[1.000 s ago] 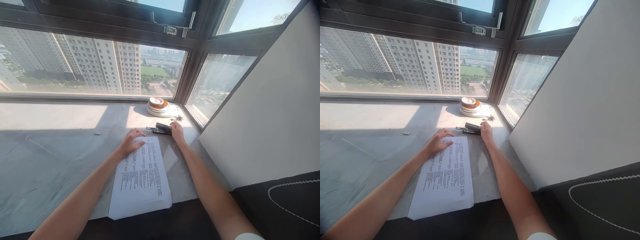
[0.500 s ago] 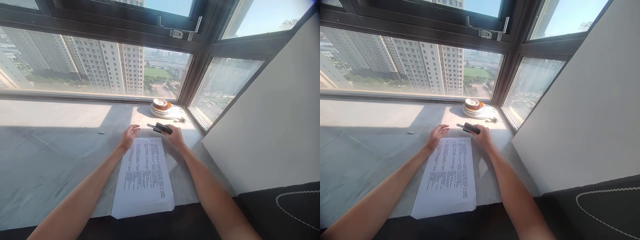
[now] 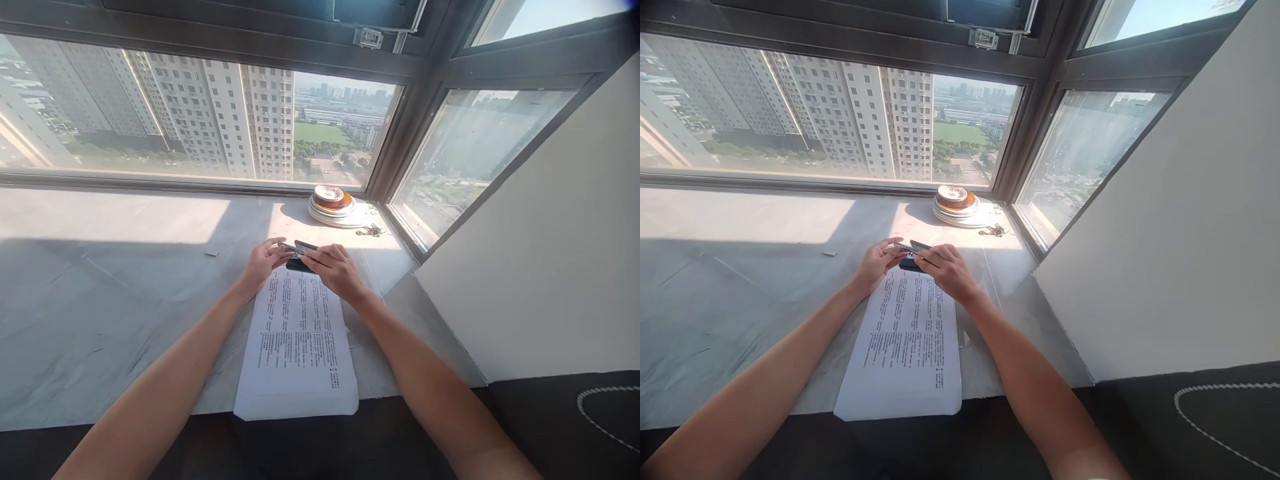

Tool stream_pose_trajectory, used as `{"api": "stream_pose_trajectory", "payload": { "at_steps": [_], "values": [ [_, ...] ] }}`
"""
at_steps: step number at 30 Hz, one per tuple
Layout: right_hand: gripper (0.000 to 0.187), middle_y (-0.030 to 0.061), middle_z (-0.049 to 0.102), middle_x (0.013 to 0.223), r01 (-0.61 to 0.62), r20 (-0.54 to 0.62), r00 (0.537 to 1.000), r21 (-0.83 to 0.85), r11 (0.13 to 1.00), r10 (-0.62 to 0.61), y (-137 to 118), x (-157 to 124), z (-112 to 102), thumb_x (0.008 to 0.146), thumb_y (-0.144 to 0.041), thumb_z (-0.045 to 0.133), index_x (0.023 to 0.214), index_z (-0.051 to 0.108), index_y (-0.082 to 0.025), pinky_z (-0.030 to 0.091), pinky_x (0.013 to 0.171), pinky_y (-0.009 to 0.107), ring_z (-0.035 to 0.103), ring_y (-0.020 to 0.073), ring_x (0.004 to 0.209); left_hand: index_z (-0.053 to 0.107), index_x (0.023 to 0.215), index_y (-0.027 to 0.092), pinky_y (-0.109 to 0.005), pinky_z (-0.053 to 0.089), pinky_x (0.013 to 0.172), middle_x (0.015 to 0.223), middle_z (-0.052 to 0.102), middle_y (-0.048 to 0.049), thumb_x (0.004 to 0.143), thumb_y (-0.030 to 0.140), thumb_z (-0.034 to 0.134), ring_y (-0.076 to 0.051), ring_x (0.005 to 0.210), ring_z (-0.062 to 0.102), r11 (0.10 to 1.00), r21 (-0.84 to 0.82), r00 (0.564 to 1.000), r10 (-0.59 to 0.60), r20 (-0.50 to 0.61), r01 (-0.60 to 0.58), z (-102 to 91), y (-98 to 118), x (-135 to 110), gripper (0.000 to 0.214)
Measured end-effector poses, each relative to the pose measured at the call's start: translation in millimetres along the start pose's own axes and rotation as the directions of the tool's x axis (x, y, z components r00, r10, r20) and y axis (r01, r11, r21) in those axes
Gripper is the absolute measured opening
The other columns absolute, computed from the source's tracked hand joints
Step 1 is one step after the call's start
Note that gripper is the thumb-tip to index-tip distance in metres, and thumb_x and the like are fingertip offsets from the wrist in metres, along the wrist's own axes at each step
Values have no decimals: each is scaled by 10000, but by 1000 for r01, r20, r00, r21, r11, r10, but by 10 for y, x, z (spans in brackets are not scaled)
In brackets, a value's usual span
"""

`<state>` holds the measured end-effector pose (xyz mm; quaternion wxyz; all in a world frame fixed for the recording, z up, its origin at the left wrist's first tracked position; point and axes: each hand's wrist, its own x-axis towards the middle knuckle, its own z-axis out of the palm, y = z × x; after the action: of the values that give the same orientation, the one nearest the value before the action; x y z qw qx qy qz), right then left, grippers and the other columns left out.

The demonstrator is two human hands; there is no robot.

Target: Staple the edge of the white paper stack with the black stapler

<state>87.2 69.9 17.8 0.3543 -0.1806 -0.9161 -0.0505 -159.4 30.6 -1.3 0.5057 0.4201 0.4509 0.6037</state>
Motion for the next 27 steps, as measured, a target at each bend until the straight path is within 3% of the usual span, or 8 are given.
{"api": "stream_pose_trajectory", "payload": {
  "at_steps": [6, 17, 22, 24, 27],
  "values": [
    [456, -45, 780, 1345, 23, 32, 999, 8, 1000, -24, -13, 10, -13, 1110, -131, 524, 1440, 700, -391, 537, 1046, 445, 651, 229, 1198, 723, 1226, 148, -471, 592, 1117, 980, 848, -102, 816, 435, 952, -251, 1007, 814, 1000, 15, 1000, -18, -12, 18, 25, 38, -10, 550],
    [411, -64, 790, 1317, 31, 8, 1000, -46, 998, -30, 18, 12, -34, 1108, -134, 548, 1380, 729, -382, 514, 1031, 422, 637, 215, 1187, 733, 1283, 111, -466, 594, 1131, 1041, 842, -137, 883, 314, 878, -272, 1088, 811, 1000, -7, 999, -27, -21, 27, 13, 66, -29, 471],
    [368, -40, 815, 1260, 28, -105, 994, -56, 998, -34, 44, -5, -8, 1068, -92, 606, 1311, 767, -317, 511, 995, 415, 653, 220, 1140, 709, 1357, 112, -425, 614, 1095, 1092, 840, -143, 905, 267, 836, -249, 1064, 813, 999, 10, 998, -49, -43, 49, -15, 72, -28, 494],
    [349, -13, 826, 1225, -44, -205, 978, -37, 998, 35, 65, -16, 23, 1046, -73, 614, 1272, 782, -278, 510, 971, 422, 661, 236, 1098, 710, 1346, 115, -419, 635, 1045, 1090, 839, -141, 893, 271, 843, -238, 1002, 819, 999, 32, 997, -15, -76, 17, -15, 81, -36, 497],
    [280, 33, 836, 1142, -292, -308, 907, 36, 956, 288, 128, -33, 80, 995, -110, 679, 1202, 801, -255, 508, 966, 456, 676, 267, 1032, 746, 1254, 120, -401, 662, 938, 1085, 835, -139, 863, 323, 872, -227, 919, 813, 995, 83, 992, 55, -113, -46, -6, 99, -56, 458]
  ]
}}
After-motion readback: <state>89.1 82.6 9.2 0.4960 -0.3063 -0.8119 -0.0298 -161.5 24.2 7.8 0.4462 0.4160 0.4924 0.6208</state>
